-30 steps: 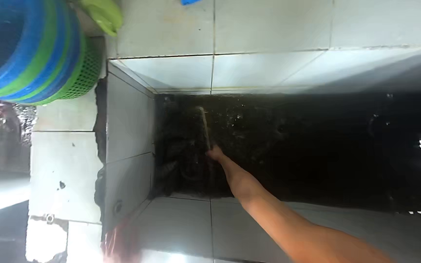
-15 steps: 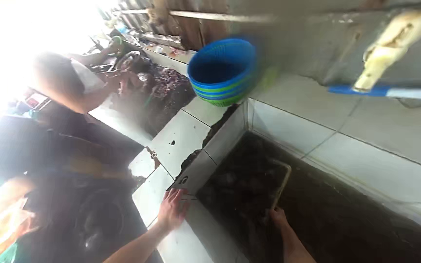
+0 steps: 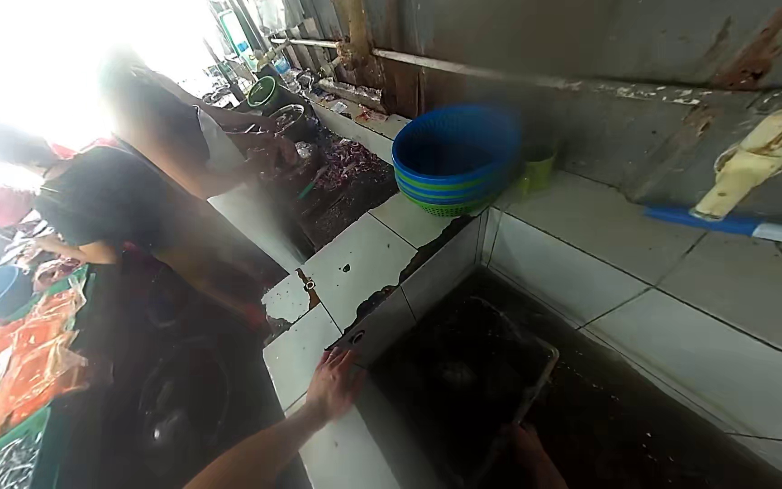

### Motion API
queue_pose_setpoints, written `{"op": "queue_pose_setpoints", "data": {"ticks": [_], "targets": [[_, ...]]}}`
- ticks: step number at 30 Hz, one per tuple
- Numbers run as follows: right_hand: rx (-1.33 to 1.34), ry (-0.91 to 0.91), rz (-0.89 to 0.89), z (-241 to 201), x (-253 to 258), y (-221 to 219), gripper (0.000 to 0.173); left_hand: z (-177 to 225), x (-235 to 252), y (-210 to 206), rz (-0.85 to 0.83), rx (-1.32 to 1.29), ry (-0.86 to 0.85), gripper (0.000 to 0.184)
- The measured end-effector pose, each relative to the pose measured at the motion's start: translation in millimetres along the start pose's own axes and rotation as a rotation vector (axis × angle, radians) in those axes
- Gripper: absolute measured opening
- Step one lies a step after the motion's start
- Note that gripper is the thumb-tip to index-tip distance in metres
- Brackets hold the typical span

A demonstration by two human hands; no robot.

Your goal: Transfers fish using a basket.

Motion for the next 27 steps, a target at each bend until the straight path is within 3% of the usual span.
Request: {"op": "queue_pose_setpoints", "data": {"ticks": [5, 11, 14, 18, 21, 24, 27], "targets": [[-0.023, 0.006, 0.013, -10, -16, -2, 0.044, 2, 1, 1, -0.015, -0.015, 0.005, 0.047], [0.043, -0.019, -0.048, -4, -10, -2, 0.047, 3, 3, 11, -0.024, -0.063, 0.03, 0.052], [0.056, -0.066, -0.055, -15, -30, -1, 0.046, 1, -6, 14, -0.06, -0.051, 0.067, 0.056], [0.062, -0.108, -0.033, -33, -44, 18, 0.048, 15, 10, 1, -0.176, 0.01, 0.058, 0.057], [0.068, -0.161, -0.074, -29, -45, 17, 0.051, 41, 39, 3, -0.379, 0.008, 0.204, 0.046], [0.116, -0.16, -0.049, 2, -34, 30, 0.045, 76, 85, -36, -0.564, -0.097, 0.268, 0.042], [0.171, -0.189, -0.037, 16, -29, 34, 0.04, 86, 132, -106, -0.739, 0.025, 0.248, 0.05]]}}
Point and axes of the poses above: each hand's wrist, its own x-axis towards the middle knuckle, its own y-axis out of the back of the hand, z = x × y, the point moved 4 cm from there along x, towards the middle knuckle, and after that the axes turned 11 degrees about y, right-handed, at the moved point
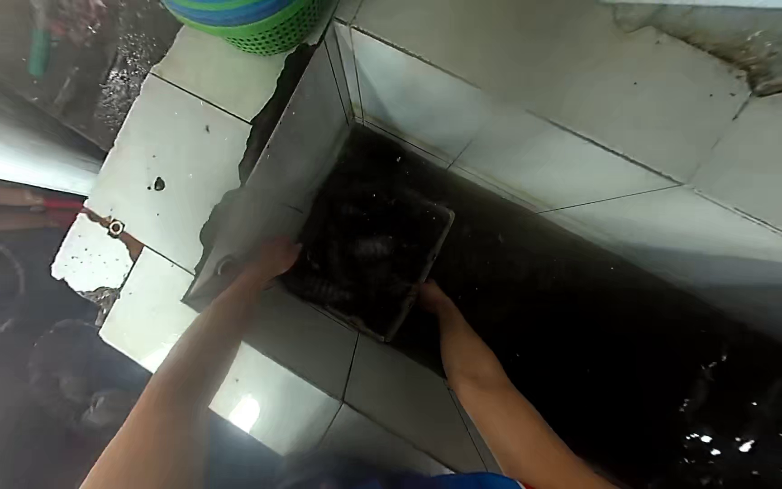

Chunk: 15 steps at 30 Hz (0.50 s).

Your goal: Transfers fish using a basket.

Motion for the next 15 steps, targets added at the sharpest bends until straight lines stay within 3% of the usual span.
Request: {"op": "queue_pose_setpoints", "data": {"ticks": [2, 6, 12, 15], "targets": [[0.048, -0.002, 0.005, 7, 1, 3, 0.048, 2, 53, -25, -0.083, 0.043, 0.042, 0.057], [0.092, -0.026, 0.013, 5, -4, 11, 0.063, -1, 113, -75, -0.127, -0.137, 0.21, 0.058], [0.094, -0.066, 0.053, 26, 0, 20, 0.059, 2, 125, -137, -0.174, -0.393, 0.239, 0.064], [0.02, -0.05, 0.221, 23, -1, 27, 0.044, -3, 132, -162, -0.122, -0.503, 0.188, 0.054]]}}
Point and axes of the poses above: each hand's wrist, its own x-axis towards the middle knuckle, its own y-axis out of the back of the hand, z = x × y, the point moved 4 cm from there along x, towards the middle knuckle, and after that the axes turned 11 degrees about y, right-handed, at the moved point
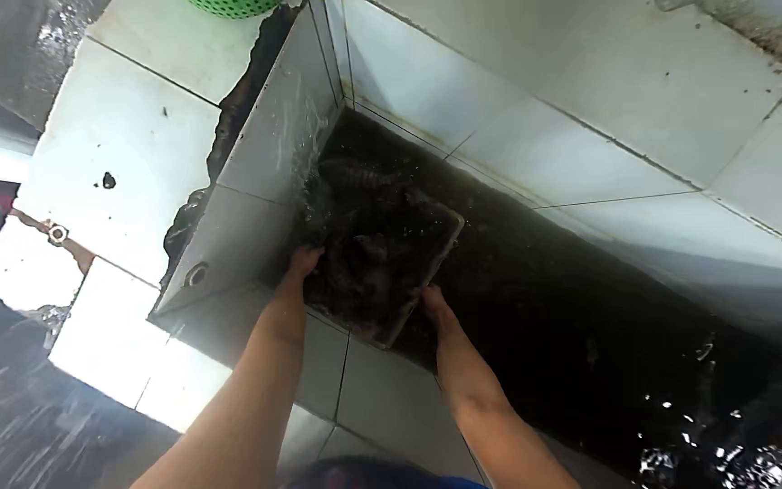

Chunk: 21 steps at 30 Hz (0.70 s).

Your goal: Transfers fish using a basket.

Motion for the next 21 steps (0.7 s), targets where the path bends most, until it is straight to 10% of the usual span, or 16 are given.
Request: {"op": "queue_pose_setpoints", "data": {"ticks": [11, 21], "targets": [[-0.099, 0.351, 0.519, -28, -3, 13, 0.046, 30, -18, -16, 0.107, 0.07, -0.197, 0.024], [-0.173, 0.391, 0.516, -72, -100, 74, 0.045, 79, -139, -11, 0.107, 0.274, -0.405, 0.027]]}}
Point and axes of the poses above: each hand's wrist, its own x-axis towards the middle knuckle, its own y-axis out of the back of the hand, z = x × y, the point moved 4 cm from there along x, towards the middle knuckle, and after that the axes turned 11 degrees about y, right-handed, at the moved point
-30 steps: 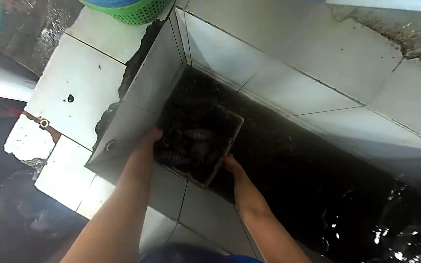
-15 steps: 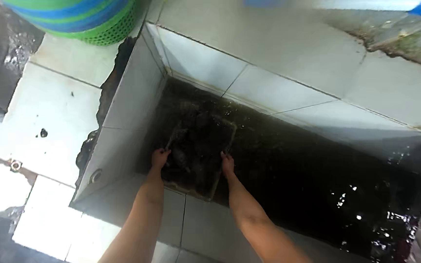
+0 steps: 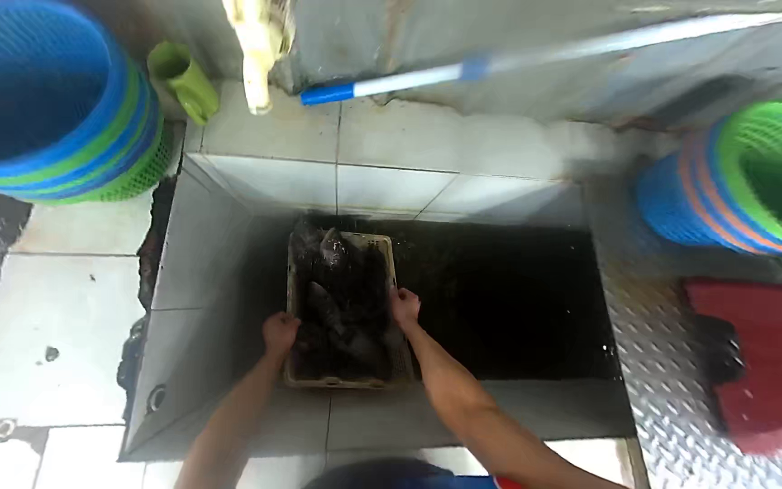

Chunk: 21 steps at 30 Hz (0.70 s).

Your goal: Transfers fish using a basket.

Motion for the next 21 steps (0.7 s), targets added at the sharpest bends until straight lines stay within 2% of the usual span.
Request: {"op": "queue_pose_setpoints", "data": {"ticks": [4, 9, 12, 16, 19, 21], "targets": [[-0.061, 0.022, -0.047, -76, -49, 99, 0.053, 48, -86, 33, 0.008, -0.058, -0.058, 0.028], [-0.001, 0.118, 0.107, -144, -115, 218, 0.065, 111, -212, 91, 0.074, 0.038, -0.269, 0.031], [0.042, 0.145, 0.204, -163, -161, 271, 0.066, 133, -266, 115, 0.132, 0.003, -0.41, 0.032], [0.17, 0.225, 0.347, -150, -232, 328, 0.057, 142, -338, 119, 0.133, -0.157, -0.506, 0.055], [0.235, 0.205, 0.397, -115, -279, 344, 0.052, 130, -373, 106, 0.157, -0.155, -0.537, 0.057], [0.28, 0.15, 0.415, -74, -309, 337, 0.048, 102, -385, 81, 0.146, -0.16, -0.561, 0.053]]}}
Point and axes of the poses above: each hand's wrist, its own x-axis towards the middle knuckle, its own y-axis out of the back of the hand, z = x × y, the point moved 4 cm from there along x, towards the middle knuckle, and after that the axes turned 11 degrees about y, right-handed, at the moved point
